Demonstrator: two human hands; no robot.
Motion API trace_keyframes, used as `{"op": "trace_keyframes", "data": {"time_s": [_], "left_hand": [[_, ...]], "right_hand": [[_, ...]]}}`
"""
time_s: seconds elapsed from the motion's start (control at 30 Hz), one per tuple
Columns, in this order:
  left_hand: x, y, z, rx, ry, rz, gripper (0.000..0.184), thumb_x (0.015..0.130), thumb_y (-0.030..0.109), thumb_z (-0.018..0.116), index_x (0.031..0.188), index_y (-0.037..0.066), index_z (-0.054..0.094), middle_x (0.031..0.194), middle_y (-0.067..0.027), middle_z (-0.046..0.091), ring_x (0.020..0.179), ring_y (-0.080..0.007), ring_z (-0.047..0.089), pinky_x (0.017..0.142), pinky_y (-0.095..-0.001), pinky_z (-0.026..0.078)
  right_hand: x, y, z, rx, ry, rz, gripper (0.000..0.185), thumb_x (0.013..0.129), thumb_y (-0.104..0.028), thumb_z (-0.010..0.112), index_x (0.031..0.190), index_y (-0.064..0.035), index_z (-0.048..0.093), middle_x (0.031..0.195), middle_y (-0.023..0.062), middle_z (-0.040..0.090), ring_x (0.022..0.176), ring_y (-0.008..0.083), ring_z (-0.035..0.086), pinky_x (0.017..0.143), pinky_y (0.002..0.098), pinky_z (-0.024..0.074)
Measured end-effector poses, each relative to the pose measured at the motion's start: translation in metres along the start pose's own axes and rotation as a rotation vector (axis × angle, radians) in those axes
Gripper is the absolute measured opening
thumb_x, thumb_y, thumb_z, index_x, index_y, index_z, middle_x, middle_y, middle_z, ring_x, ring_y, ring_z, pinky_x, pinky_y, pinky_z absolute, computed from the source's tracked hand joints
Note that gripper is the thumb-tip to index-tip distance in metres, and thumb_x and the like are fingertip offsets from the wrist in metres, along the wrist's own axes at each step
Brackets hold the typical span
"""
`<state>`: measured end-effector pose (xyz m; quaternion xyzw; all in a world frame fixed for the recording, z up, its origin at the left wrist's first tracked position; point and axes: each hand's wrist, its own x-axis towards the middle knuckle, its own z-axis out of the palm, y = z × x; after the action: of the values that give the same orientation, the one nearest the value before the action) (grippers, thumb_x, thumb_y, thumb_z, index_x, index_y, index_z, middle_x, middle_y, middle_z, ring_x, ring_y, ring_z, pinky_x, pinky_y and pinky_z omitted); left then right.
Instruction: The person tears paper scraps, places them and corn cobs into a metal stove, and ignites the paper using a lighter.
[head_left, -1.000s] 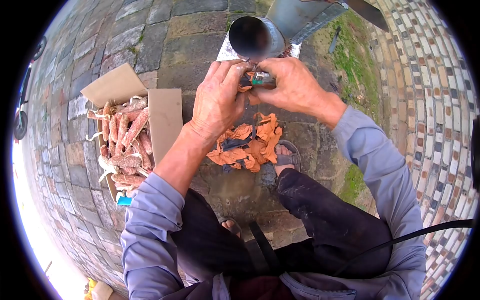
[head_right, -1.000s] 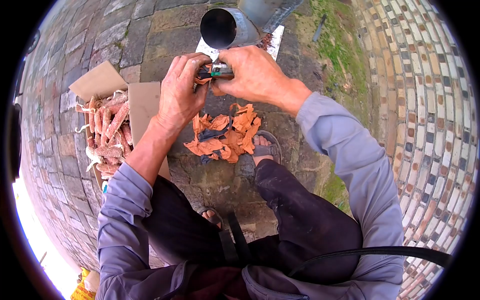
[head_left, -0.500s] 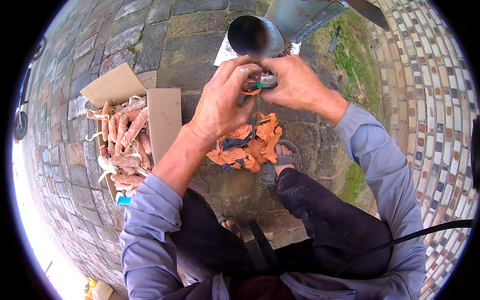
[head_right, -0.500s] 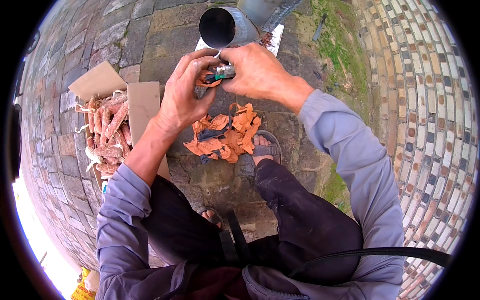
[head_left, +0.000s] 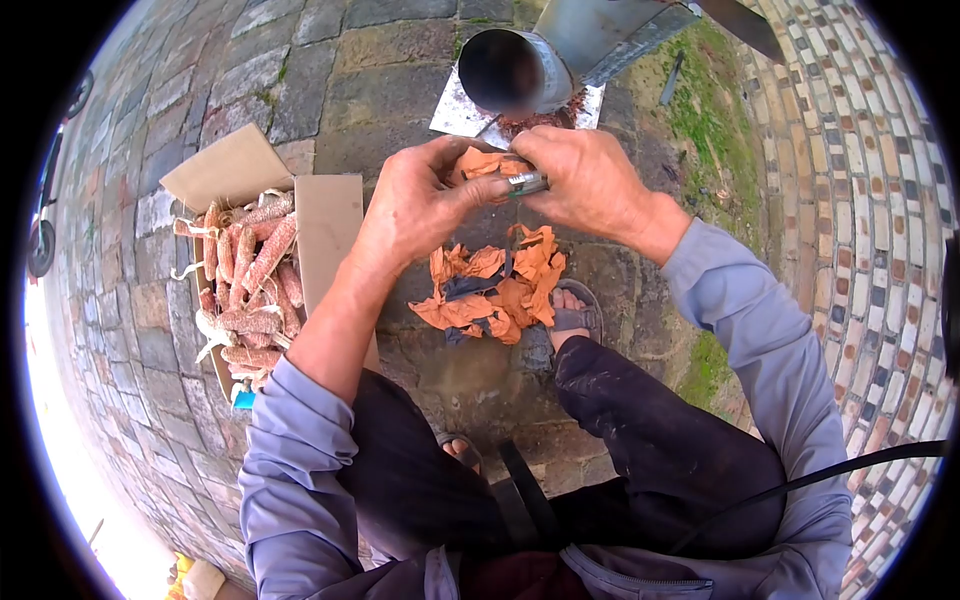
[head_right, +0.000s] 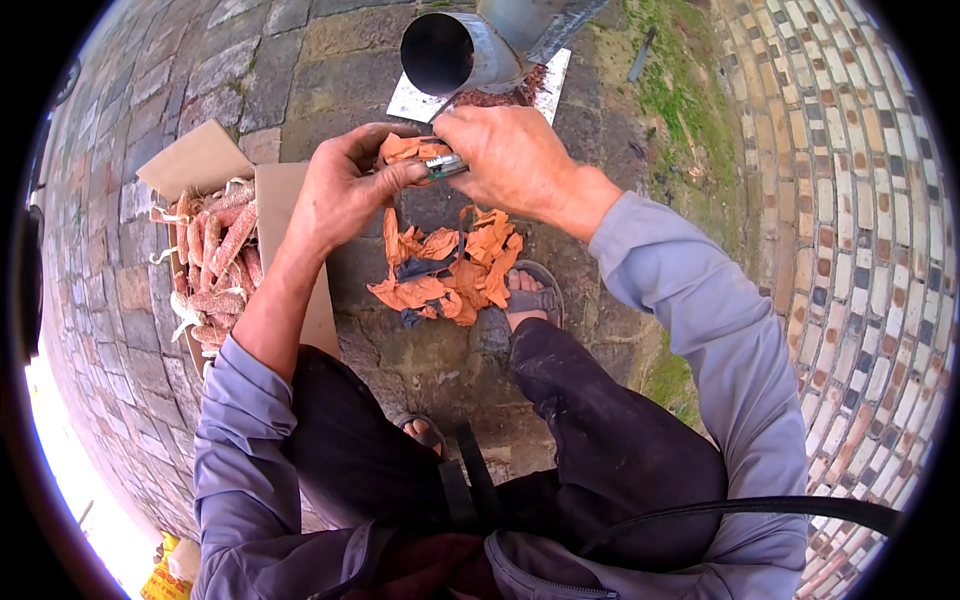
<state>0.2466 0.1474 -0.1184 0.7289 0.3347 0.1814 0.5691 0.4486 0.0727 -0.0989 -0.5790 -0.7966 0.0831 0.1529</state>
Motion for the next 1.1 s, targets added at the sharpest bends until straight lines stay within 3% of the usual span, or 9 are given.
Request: {"op": "trace_keyframes", "data": {"time_s": [0.27,0.33,0.47,0.53,0.7,0.77,1.1], "left_hand": [[0.002,-0.004,-0.002,-0.068,-0.007,-0.122,0.029,0.086,0.015,0.075,0.107,-0.004,0.068,0.088,-0.0057,0.070,0.072,-0.0080,0.060,0.061,-0.0256,0.051],[0.003,-0.010,-0.003,-0.143,-0.012,-0.107,0.028,0.087,0.014,0.074,0.108,-0.004,0.068,0.086,-0.0055,0.070,0.070,-0.0081,0.060,0.059,-0.0244,0.050],[0.005,-0.014,-0.008,-0.162,0.000,-0.131,0.028,0.087,0.014,0.074,0.108,-0.004,0.068,0.084,-0.0056,0.070,0.069,-0.0087,0.060,0.059,-0.0244,0.051],[0.005,-0.015,-0.011,-0.178,0.079,-0.130,0.026,0.088,0.013,0.073,0.107,-0.005,0.068,0.085,-0.0060,0.070,0.071,-0.0085,0.061,0.059,-0.0239,0.051],[0.007,-0.023,-0.028,-0.162,0.165,-0.119,0.025,0.088,0.012,0.072,0.107,-0.004,0.069,0.087,-0.0064,0.071,0.073,-0.0090,0.063,0.060,-0.0236,0.052],[0.010,-0.026,-0.033,-0.202,0.246,-0.082,0.023,0.085,0.013,0.074,0.100,-0.004,0.071,0.082,-0.0075,0.072,0.067,-0.0090,0.063,0.058,-0.0239,0.052],[0.018,-0.021,-0.050,-0.268,0.352,-0.182,0.026,0.084,0.016,0.075,0.099,-0.005,0.070,0.083,-0.0087,0.070,0.068,-0.0129,0.063,0.056,-0.0249,0.050]], "right_hand": [[-0.003,0.000,0.004,0.088,0.022,-0.032,0.035,0.073,-0.023,0.079,0.090,-0.0039,0.056,0.081,0.0115,0.062,0.078,0.0337,0.066,0.065,0.0441,0.0532],[-0.004,0.000,0.002,0.112,-0.034,0.034,0.043,0.071,-0.022,0.083,0.104,-0.0023,0.061,0.095,0.0149,0.067,0.084,0.0345,0.067,0.070,0.0410,0.0546],[-0.005,-0.006,-0.010,0.152,0.016,0.089,0.048,0.071,-0.022,0.084,0.109,-0.0021,0.062,0.099,0.0144,0.069,0.086,0.0323,0.068,0.071,0.0385,0.0546],[-0.008,-0.009,-0.023,0.253,0.146,0.071,0.050,0.070,-0.022,0.085,0.110,-0.0020,0.063,0.099,0.0135,0.070,0.087,0.0281,0.070,0.072,0.0374,0.0543],[-0.038,-0.018,-0.039,0.329,0.139,0.315,0.039,0.075,-0.020,0.084,0.101,-0.0011,0.063,0.084,0.0116,0.069,0.078,0.0183,0.067,0.073,0.0331,0.0526],[-0.052,-0.021,-0.036,0.389,0.131,0.350,0.038,0.075,-0.021,0.084,0.100,-0.0010,0.063,0.085,0.0113,0.069,0.078,0.0188,0.067,0.073,0.0329,0.0525],[-0.078,-0.019,-0.026,0.493,0.030,0.496,0.036,0.076,-0.021,0.083,0.100,-0.0002,0.065,0.089,0.0132,0.070,0.084,0.0217,0.069,0.074,0.0349,0.0520]]}}
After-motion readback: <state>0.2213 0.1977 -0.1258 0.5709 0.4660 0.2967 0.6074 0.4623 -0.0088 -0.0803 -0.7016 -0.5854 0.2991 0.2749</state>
